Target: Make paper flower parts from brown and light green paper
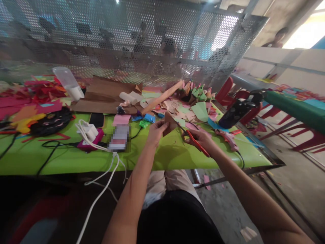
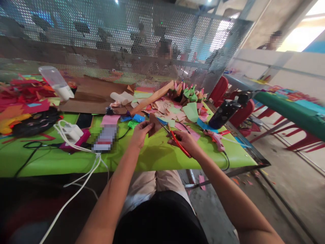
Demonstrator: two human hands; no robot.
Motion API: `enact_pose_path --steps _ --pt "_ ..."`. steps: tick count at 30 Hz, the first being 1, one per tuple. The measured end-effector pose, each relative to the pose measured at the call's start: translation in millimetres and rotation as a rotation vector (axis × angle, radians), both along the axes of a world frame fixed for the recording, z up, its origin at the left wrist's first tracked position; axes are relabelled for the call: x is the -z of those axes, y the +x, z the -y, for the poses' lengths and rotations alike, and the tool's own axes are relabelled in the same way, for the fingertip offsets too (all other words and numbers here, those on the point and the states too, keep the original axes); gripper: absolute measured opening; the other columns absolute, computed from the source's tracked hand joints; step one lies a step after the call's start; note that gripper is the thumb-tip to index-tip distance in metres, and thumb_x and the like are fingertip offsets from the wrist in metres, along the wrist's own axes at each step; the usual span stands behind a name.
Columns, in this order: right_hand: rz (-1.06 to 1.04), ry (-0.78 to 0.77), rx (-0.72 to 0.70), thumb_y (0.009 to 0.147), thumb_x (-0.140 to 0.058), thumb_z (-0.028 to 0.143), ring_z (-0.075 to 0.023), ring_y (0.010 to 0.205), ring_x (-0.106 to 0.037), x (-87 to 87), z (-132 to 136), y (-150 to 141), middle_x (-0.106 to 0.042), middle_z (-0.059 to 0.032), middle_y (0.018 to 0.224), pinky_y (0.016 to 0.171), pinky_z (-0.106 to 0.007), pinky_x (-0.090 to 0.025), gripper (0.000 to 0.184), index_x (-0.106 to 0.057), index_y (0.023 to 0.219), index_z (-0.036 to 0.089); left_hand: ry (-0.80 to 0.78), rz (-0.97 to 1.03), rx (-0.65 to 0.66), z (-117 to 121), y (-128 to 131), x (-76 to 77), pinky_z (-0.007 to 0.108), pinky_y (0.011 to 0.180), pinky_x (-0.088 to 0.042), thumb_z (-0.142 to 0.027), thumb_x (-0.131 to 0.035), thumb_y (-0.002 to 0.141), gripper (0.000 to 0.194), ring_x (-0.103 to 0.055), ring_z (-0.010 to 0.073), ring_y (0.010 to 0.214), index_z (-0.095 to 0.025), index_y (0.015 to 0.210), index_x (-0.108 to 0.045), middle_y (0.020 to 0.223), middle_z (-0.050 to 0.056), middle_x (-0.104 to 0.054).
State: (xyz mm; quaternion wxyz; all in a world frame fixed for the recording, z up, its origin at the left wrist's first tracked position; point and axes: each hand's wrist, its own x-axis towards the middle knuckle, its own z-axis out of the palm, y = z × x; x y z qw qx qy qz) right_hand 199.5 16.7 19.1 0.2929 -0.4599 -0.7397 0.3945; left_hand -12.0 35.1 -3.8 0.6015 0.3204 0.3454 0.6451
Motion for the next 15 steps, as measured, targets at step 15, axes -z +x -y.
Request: enact_pose_path --steps 15 --pt "0.208 0.176 -0.027 0.078 -0.064 0.069 -0.0189 0.072 -0.058 -9.5 6.7 6.9 -0.065 -0.0030 0.082 0.065 -0.027 -0.044 0.057 -0.070 0.105 0.019 0.067 -0.119 0.093 1.9 -1.2 0.6 0.029 0.071 -0.049 -0.035 -0.092 0.055 0.033 -0.064 0.0156 0.068 -0.015 0.073 -0.073 0.070 0.001 -0.071"
